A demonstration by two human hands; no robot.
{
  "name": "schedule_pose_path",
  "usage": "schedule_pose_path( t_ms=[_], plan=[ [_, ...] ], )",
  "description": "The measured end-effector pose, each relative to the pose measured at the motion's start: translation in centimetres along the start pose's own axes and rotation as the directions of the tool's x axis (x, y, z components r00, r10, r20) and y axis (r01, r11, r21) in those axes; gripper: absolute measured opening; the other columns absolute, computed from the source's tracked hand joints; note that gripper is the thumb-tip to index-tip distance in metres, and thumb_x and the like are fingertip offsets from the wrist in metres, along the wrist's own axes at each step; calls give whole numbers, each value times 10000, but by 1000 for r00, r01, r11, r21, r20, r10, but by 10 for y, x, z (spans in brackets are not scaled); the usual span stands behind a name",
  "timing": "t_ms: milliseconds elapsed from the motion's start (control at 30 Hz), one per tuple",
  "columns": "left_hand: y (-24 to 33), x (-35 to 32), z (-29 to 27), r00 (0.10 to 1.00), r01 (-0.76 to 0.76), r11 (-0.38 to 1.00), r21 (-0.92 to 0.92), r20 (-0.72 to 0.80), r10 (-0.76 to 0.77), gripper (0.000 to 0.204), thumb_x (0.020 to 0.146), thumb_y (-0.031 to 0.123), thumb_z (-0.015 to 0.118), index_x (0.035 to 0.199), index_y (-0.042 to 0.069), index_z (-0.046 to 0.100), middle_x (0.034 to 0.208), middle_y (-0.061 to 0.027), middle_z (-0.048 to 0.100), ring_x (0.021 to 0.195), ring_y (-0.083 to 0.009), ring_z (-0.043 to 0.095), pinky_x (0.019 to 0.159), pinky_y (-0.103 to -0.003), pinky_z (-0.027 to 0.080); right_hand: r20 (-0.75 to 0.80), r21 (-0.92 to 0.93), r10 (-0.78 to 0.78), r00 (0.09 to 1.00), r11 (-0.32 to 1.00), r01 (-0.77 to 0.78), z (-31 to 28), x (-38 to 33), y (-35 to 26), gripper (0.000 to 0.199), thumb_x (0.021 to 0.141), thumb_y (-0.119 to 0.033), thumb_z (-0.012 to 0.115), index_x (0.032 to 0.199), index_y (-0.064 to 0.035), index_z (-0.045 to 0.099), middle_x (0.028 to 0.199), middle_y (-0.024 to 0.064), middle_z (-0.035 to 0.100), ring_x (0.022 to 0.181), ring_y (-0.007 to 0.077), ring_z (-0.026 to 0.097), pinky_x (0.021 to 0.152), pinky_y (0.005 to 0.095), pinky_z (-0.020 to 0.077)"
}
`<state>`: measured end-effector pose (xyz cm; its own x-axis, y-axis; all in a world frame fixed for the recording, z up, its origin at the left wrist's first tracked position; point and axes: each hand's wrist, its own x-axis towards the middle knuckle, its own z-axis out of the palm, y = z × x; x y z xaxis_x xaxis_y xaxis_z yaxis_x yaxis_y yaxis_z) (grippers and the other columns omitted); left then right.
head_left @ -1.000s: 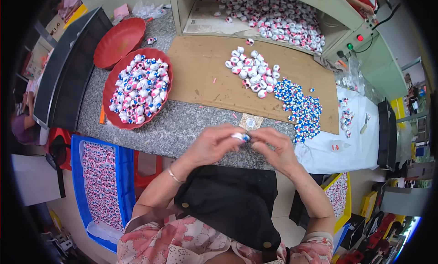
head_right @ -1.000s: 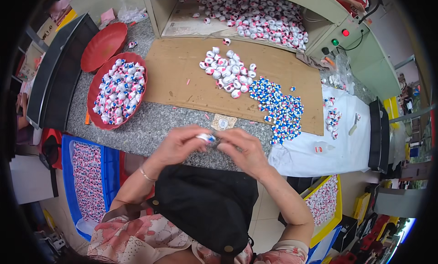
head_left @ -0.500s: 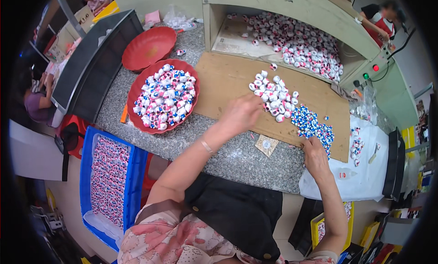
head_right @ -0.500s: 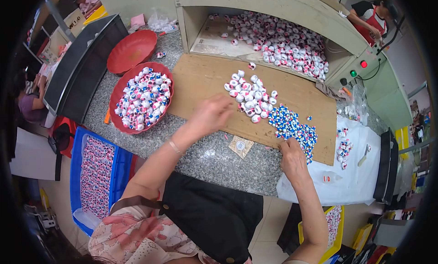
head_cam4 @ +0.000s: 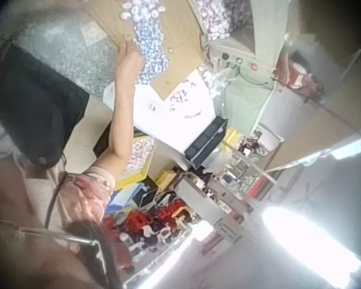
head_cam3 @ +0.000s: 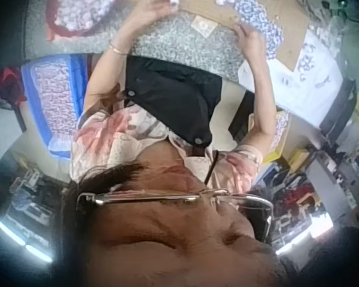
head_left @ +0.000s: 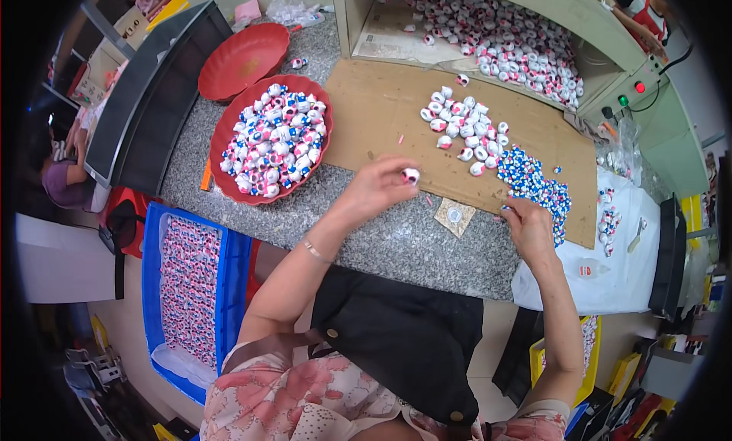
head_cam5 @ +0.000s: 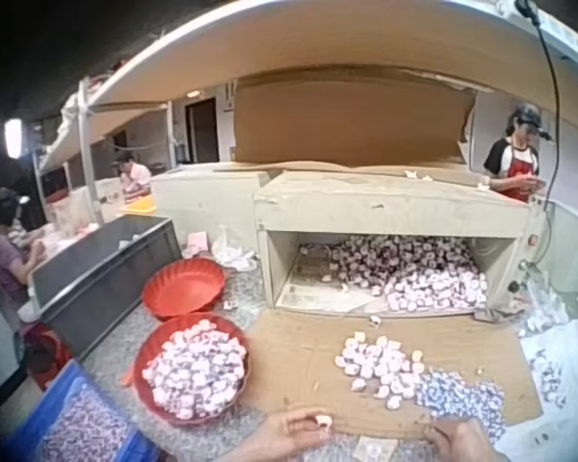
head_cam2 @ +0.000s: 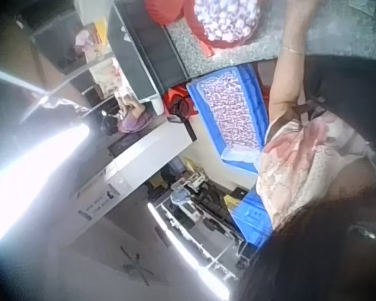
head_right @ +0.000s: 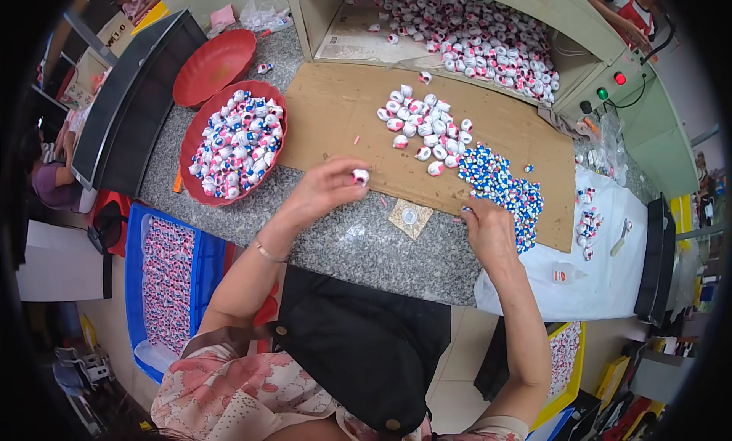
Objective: Assembling small plastic components by hand at a workstation.
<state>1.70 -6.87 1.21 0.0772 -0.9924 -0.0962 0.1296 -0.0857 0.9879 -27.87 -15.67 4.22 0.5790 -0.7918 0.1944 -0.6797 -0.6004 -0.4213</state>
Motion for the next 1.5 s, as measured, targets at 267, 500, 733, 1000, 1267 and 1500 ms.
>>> schedule_pose_path(
  t_ms=[267,500,733,1000,1267,1500],
  plan=[
    [11,-66,-10,999,39,956,-290,47,-26,298,924,-19,649,1222,-21,631,1098,-60,642,933,-126,687,836,-244,560,124,25,-321,939,947,321,14,11,-55,142,813,6,636,946,-16,680,854,150,645,798,354,662,682,443,530],
    [15,-66,0,998,-39,966,-255,46,52,325,902,-48,668,1224,-38,620,1165,-63,625,1003,-135,664,901,-265,551,233,-75,-370,899,915,396,21,20,-60,140,774,24,588,899,1,647,795,154,602,768,352,654,659,448,527],
    [-12,-48,26,983,-182,981,-71,-16,182,301,879,-47,695,1167,-15,618,1115,-50,640,957,-105,645,840,-250,547,109,-31,-315,943,947,320,15,12,-67,125,810,17,632,931,5,661,807,172,624,733,361,655,636,425,532],
    [-26,-41,57,830,-514,757,403,9,558,356,774,-29,760,1106,17,641,1053,-130,658,864,-222,687,749,-311,572,312,778,255,915,484,-401,19,-14,-78,136,916,-41,688,1031,30,702,927,59,724,794,97,679,703,251,562],
    [-10,-38,47,897,-344,938,29,307,319,292,929,35,636,1218,-10,651,989,-82,669,792,-152,655,705,-260,537,84,582,-79,993,813,15,1,-21,-74,150,857,-9,717,1007,-15,723,791,80,679,674,160,660,603,281,510],
    [1,-46,49,933,-6,1000,-19,359,13,271,1030,139,523,1198,-16,670,950,-47,679,728,-75,611,670,-228,516,26,601,-105,994,797,69,16,-29,-83,152,851,-25,718,1003,-39,728,760,91,650,647,200,638,583,312,486]
  ],
)
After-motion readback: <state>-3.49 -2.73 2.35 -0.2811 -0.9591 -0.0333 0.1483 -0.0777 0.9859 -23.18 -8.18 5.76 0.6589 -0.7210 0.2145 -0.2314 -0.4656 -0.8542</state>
